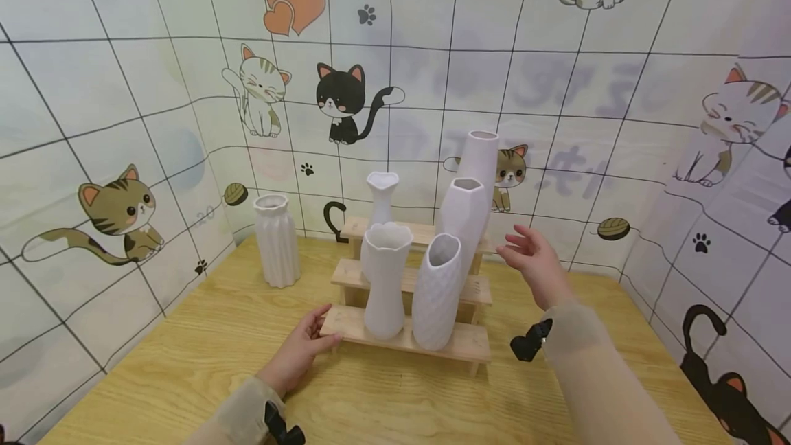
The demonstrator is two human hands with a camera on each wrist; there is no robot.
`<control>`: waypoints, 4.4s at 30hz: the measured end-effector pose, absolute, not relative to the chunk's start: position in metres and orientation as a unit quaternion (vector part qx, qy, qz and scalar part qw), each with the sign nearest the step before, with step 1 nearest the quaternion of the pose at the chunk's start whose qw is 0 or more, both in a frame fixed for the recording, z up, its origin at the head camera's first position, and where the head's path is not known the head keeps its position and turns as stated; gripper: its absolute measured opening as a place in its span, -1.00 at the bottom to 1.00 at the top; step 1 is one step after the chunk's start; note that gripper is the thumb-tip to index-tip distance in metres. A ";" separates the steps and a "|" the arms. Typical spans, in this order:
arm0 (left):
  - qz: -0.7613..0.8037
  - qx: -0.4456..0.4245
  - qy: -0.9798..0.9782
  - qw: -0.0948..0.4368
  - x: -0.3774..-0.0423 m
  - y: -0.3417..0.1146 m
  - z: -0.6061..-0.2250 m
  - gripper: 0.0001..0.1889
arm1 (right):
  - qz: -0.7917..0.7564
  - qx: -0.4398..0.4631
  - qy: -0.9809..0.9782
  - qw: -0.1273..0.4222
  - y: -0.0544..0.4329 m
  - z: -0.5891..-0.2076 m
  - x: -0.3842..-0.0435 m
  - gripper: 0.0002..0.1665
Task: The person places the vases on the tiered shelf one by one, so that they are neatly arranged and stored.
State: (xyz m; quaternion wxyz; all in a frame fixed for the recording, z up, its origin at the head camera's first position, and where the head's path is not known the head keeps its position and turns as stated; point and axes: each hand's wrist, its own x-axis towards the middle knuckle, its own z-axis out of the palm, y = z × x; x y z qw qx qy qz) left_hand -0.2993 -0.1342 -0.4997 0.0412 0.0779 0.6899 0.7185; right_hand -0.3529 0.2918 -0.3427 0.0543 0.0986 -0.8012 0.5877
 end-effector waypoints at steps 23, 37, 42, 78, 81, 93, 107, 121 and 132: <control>0.726 0.074 0.683 0.045 -0.300 -0.134 -0.502 -0.13 | 0.637 -0.021 -0.770 0.012 0.264 -0.424 -0.279 -0.07; 0.727 0.079 0.680 0.047 -0.299 -0.133 -0.499 -0.14 | 0.685 -0.010 -0.729 -0.021 0.244 -0.463 -0.270 -0.10; 0.729 0.073 0.679 0.049 -0.299 -0.135 -0.499 -0.14 | 0.708 -0.010 -0.706 -0.015 0.241 -0.473 -0.270 -0.11; 0.715 0.022 0.699 -0.004 -0.299 -0.142 -0.483 -0.21 | 0.705 -0.026 -0.708 -0.015 0.245 -0.490 -0.268 -0.20; 0.704 -0.004 0.709 -0.023 -0.298 -0.153 -0.475 -0.19 | 0.706 -0.025 -0.708 -0.014 0.243 -0.490 -0.268 -0.19; 0.667 -0.079 0.738 -0.063 -0.308 -0.206 -0.447 -0.08 | 0.708 -0.027 -0.706 -0.021 0.246 -0.489 -0.268 -0.15; 0.621 -0.114 0.767 -0.113 -0.357 -0.232 -0.421 -0.03 | 0.711 -0.027 -0.702 -0.021 0.247 -0.489 -0.268 -0.18; 0.619 -0.123 0.761 -0.153 -0.398 -0.231 -0.415 -0.07 | 0.720 -0.030 -0.693 -0.005 0.244 -0.491 -0.267 -0.23; 0.619 -0.111 0.764 -0.140 -0.405 -0.236 -0.416 -0.09 | 0.730 -0.027 -0.683 -0.006 0.244 -0.490 -0.265 -0.23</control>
